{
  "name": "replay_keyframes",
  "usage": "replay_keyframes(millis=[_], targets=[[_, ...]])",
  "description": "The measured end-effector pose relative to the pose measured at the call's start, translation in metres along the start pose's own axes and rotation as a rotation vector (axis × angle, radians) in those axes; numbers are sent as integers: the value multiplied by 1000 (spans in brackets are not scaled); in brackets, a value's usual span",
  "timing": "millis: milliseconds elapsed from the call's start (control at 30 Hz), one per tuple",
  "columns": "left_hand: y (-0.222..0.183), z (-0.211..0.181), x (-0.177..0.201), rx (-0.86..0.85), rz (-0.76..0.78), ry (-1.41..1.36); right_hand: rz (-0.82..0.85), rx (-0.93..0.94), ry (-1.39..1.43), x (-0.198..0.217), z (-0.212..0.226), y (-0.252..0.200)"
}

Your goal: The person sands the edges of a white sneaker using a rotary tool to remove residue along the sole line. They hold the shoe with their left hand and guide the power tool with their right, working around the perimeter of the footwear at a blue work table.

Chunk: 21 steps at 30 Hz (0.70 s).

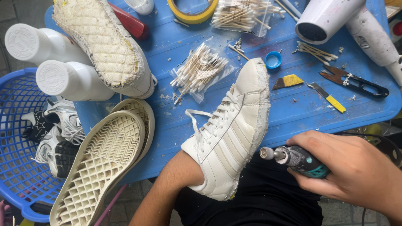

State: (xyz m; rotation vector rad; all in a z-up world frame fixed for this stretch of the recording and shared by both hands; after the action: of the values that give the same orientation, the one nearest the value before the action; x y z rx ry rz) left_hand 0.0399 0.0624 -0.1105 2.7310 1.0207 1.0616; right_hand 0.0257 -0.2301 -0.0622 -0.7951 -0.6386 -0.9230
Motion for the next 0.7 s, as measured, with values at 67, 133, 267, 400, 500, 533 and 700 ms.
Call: replay_keyframes(millis=[67, 133, 267, 400, 500, 533, 700], targets=[[-1, -1, 2, 2, -10, 0, -55, 76, -8, 2, 5, 3], [0, -2, 4, -2, -15, -7, -77, 114, -25, 4, 7, 6], [2, -3, 8, -14, -15, -19, -100, 146, -91, 5, 8, 8], [7, -4, 11, -24, -15, -33, -60, 64, -113, 7, 6, 10], [12, -6, 15, -33, -17, -33, -84, 78, -124, 8, 6, 11], [15, -8, 16, -37, -16, -41, -91, 78, -126, 9, 6, 11], [30, -13, 20, -63, -21, -55, -101, 57, -145, 9, 8, 13]])
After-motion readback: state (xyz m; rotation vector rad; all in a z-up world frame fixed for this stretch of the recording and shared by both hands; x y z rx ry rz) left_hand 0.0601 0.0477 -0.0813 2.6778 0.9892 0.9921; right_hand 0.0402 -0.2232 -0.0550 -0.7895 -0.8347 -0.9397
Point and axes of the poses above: each hand's wrist, its own y-axis towards the middle knuckle, its own x-axis out of the back of the hand, z = x × y, the point moved 2 cm from there along y, towards the middle knuckle, and after that the axes turned 13 degrees about -x, right-handed, at the moved point
